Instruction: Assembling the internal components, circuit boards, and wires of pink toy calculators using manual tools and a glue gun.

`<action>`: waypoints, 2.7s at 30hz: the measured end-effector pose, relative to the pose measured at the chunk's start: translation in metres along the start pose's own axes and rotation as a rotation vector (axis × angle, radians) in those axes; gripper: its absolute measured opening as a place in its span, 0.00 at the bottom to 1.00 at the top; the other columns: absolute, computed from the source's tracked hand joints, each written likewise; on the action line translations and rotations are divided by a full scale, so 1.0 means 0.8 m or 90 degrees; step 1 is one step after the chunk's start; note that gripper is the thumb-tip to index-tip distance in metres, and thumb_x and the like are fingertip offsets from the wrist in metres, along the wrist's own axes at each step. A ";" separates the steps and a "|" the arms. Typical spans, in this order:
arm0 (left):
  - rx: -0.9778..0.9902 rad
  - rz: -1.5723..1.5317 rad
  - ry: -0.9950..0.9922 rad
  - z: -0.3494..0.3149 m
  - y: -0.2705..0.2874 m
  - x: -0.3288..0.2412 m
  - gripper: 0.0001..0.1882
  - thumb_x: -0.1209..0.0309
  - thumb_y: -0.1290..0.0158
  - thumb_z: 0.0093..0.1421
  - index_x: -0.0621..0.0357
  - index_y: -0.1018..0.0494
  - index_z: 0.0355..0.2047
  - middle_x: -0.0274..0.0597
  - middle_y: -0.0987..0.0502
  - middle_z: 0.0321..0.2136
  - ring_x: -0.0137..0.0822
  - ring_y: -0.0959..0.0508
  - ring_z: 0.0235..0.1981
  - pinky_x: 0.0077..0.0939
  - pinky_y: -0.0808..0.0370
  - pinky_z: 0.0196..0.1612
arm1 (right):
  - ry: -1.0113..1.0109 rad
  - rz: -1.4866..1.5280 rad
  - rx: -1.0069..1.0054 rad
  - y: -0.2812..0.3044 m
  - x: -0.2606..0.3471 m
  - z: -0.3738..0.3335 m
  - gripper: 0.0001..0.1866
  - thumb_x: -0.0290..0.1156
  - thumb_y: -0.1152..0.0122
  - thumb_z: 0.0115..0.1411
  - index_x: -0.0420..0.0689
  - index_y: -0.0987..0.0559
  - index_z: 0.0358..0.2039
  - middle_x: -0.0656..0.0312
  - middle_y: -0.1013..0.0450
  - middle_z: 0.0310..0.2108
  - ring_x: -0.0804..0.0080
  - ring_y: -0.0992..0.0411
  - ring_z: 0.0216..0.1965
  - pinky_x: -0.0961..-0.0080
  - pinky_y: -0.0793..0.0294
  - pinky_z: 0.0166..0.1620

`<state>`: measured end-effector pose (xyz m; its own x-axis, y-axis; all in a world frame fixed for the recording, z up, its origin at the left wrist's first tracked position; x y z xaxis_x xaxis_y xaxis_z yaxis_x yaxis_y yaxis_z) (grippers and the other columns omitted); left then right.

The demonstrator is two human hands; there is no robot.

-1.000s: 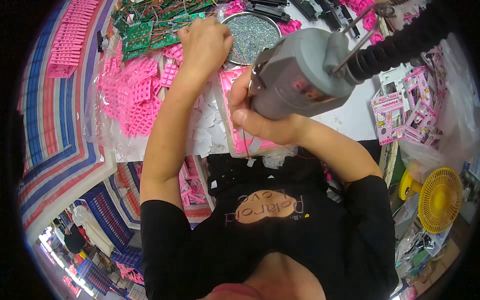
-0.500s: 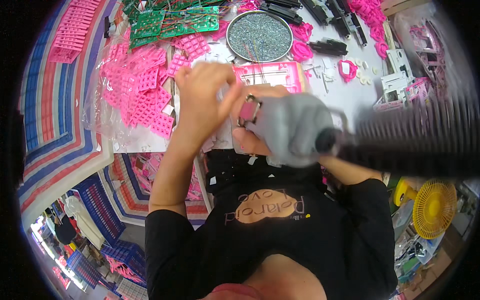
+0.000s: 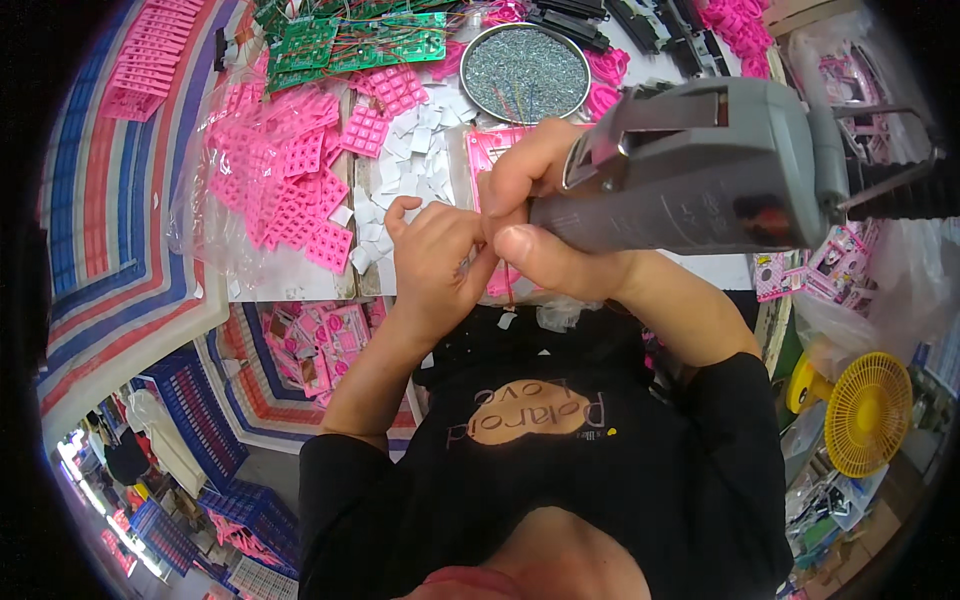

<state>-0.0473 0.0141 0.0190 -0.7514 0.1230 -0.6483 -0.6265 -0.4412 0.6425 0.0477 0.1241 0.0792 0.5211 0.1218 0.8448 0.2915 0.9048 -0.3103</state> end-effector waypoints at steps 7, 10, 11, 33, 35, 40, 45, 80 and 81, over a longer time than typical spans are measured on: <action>-0.046 0.023 -0.016 0.001 0.006 0.000 0.08 0.71 0.35 0.53 0.49 0.24 0.30 0.28 0.22 0.29 0.32 0.24 0.33 0.47 0.44 0.56 | 0.015 -0.072 -0.043 -0.009 0.002 0.009 0.15 0.36 0.38 0.66 0.46 0.36 0.42 0.67 0.37 0.17 0.76 0.39 0.16 0.73 0.36 0.24; -0.061 0.058 -0.018 -0.002 0.006 0.003 0.09 0.69 0.34 0.53 0.49 0.24 0.30 0.29 0.24 0.28 0.33 0.24 0.33 0.47 0.44 0.56 | 0.018 -0.082 -0.021 -0.008 -0.007 0.007 0.14 0.31 0.39 0.64 0.44 0.35 0.43 0.65 0.34 0.22 0.77 0.35 0.21 0.74 0.32 0.28; -0.072 0.059 0.005 -0.002 0.007 0.005 0.09 0.67 0.34 0.53 0.49 0.24 0.31 0.29 0.24 0.28 0.33 0.24 0.34 0.47 0.44 0.56 | 0.021 -0.074 -0.008 -0.004 -0.009 0.007 0.14 0.26 0.39 0.62 0.42 0.34 0.44 0.63 0.31 0.26 0.78 0.32 0.26 0.75 0.29 0.32; 0.252 -0.023 0.354 -0.055 0.035 0.016 0.07 0.71 0.37 0.52 0.59 0.20 0.31 0.45 0.21 0.25 0.47 0.20 0.29 0.40 0.25 0.34 | 0.030 -0.360 -0.070 0.013 -0.064 0.019 0.08 0.24 0.37 0.61 0.42 0.29 0.37 0.63 0.28 0.28 0.79 0.32 0.27 0.78 0.30 0.32; 0.008 0.236 0.182 -0.006 0.068 0.006 0.14 0.69 0.34 0.51 0.56 0.21 0.37 0.41 0.21 0.34 0.45 0.21 0.39 0.41 0.27 0.43 | -0.033 -0.277 -0.093 0.015 -0.067 0.024 0.09 0.24 0.36 0.61 0.41 0.28 0.39 0.63 0.28 0.28 0.79 0.32 0.27 0.79 0.31 0.32; 0.230 0.074 -0.096 -0.021 -0.014 -0.041 0.15 0.69 0.34 0.52 0.53 0.22 0.40 0.38 0.22 0.38 0.43 0.23 0.43 0.43 0.31 0.47 | -0.111 -0.102 -0.134 0.041 -0.048 0.044 0.26 0.22 0.35 0.59 0.37 0.33 0.57 0.63 0.27 0.30 0.78 0.30 0.29 0.78 0.29 0.35; 0.147 -0.079 0.095 -0.018 -0.023 -0.011 0.09 0.71 0.37 0.58 0.56 0.22 0.39 0.42 0.21 0.30 0.44 0.21 0.30 0.39 0.26 0.35 | -0.006 -0.584 -0.083 0.050 -0.007 -0.010 0.42 0.27 0.29 0.55 0.40 0.38 0.68 0.57 0.25 0.49 0.66 0.27 0.48 0.70 0.27 0.50; 0.119 -0.506 0.421 -0.036 -0.043 0.013 0.06 0.76 0.42 0.67 0.67 0.23 0.40 0.35 0.19 0.27 0.17 0.28 0.20 0.12 0.33 0.24 | -0.151 -0.508 -0.046 0.048 -0.048 -0.085 0.09 0.24 0.30 0.55 0.47 0.16 0.37 0.62 0.30 0.36 0.70 0.30 0.39 0.77 0.28 0.33; 0.116 -0.476 0.420 -0.036 -0.044 0.013 0.05 0.76 0.42 0.66 0.67 0.22 0.38 0.34 0.21 0.24 0.17 0.29 0.20 0.13 0.33 0.23 | -0.140 -0.518 -0.041 0.048 -0.049 -0.085 0.09 0.24 0.30 0.55 0.47 0.16 0.37 0.62 0.30 0.35 0.69 0.30 0.39 0.77 0.28 0.33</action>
<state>-0.0272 0.0054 -0.0217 0.0764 -0.2282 -0.9706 -0.9531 -0.3025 -0.0039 0.0929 0.1264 0.0044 -0.0376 -0.4750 0.8792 0.5569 0.7206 0.4131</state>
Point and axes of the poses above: each hand's wrist, its own z-axis towards the middle knuckle, its own y-axis out of the back of the hand, x = y × z, the point moved 6 cm from there along z, towards the middle knuckle
